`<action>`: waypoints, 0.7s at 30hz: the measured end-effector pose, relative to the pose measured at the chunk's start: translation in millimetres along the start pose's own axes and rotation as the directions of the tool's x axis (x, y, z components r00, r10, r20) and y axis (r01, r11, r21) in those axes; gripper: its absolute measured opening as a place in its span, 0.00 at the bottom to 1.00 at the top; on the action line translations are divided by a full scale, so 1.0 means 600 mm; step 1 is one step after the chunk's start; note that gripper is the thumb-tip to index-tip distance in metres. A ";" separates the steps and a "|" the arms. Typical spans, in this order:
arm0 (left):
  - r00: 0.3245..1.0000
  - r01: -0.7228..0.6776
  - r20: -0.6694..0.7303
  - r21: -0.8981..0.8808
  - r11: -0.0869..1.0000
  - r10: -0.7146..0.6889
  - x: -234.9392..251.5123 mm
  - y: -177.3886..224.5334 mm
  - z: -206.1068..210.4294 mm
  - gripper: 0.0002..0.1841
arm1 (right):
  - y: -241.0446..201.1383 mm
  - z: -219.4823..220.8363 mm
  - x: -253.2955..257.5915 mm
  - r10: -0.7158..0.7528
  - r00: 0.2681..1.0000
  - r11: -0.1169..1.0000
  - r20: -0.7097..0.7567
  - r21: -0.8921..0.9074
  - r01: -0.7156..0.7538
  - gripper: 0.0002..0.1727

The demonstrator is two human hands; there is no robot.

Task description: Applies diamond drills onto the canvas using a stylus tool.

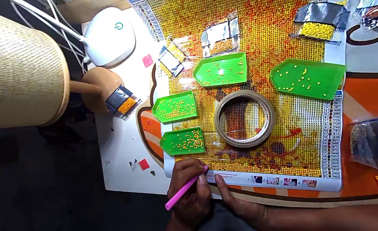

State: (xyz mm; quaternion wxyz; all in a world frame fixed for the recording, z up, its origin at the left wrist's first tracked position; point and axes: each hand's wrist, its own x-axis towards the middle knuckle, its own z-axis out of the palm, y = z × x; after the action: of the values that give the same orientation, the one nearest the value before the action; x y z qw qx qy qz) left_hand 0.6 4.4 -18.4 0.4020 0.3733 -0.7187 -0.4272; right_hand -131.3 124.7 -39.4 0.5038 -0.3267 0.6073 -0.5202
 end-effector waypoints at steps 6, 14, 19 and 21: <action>1.000 -0.002 0.015 0.008 1.000 0.002 0.002 -0.001 -0.002 0.10 | 0.011 -0.001 -0.004 -0.011 1.000 1.000 -0.001 0.004 0.011 0.21; 1.000 -0.009 0.009 0.045 0.999 0.008 0.005 0.004 0.000 0.10 | -0.090 0.015 0.045 -0.024 0.993 0.995 0.118 0.097 0.013 0.21; 1.000 -0.018 0.019 0.054 0.998 0.017 0.002 0.001 -0.001 0.10 | -0.104 0.016 0.051 -0.011 0.996 0.999 0.088 0.050 0.007 0.21; 1.000 -0.020 0.020 0.053 0.998 0.019 0.002 0.001 0.000 0.09 | -0.097 0.015 0.048 -0.013 0.996 0.997 0.089 0.071 0.006 0.21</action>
State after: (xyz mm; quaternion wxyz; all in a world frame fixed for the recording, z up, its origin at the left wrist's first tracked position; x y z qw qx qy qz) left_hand 0.1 3.7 -17.4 0.3891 0.3728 -0.7372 -0.4076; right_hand -138.3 81.4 8.8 0.5393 -0.3346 0.5637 -0.5286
